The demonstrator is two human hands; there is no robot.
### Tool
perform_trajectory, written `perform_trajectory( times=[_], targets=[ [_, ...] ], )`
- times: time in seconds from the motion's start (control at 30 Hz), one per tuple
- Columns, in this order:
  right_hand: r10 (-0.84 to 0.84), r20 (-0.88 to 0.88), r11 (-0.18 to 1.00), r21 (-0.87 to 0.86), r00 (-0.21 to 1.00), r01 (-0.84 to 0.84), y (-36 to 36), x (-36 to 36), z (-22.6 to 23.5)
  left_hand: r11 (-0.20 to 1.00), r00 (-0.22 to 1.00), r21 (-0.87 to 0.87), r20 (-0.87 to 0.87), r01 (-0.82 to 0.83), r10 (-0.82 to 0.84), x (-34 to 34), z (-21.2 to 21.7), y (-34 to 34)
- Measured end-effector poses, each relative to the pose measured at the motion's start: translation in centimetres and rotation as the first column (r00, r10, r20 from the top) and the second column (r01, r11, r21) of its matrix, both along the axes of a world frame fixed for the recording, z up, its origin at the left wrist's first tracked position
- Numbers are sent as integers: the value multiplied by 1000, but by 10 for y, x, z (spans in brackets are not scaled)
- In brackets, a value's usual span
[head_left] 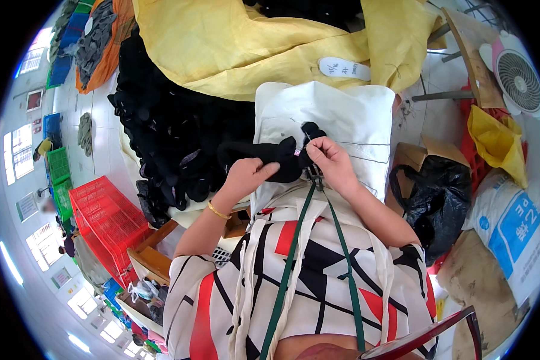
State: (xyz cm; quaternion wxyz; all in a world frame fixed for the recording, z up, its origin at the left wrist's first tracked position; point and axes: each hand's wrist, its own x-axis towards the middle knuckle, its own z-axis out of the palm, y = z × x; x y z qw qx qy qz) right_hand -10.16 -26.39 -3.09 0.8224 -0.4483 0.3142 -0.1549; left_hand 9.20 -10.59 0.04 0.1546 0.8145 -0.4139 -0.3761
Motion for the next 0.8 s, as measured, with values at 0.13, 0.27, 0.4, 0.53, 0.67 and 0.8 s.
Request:
perform_trajectory(
  times=[0.13, 0.27, 0.4, 0.53, 0.67, 0.8],
  targets=[
    [-47, -12, 998, 41, 999, 47, -3, -3, 0, 930, 823, -94, -503, -357, 265, -8, -39, 18],
    [-121, 46, 991, 61, 992, 118, -4, 1, 14, 576, 349, 12, -785, -817, 512, -41, 8, -11],
    [-11, 59, 1000, -28, 998, 13, 8, 8, 17, 687, 326, -78, -914, -722, 240, -62, 18, -27],
    [303, -150, 760, -558, 941, -333, 15, 6, 20, 609, 290, 45, -849, -792, 441, -69, 5, -22],
    [273, -173, 666, -676, 946, -315, 4, 1, 24, 440, 96, 174, -844, -881, 528, -67, -6, -23],
    [157, -244, 820, -508, 957, -264, -9, -5, 26, 361, 10, 245, -816, -900, 578, -65, -5, -34]
  ],
)
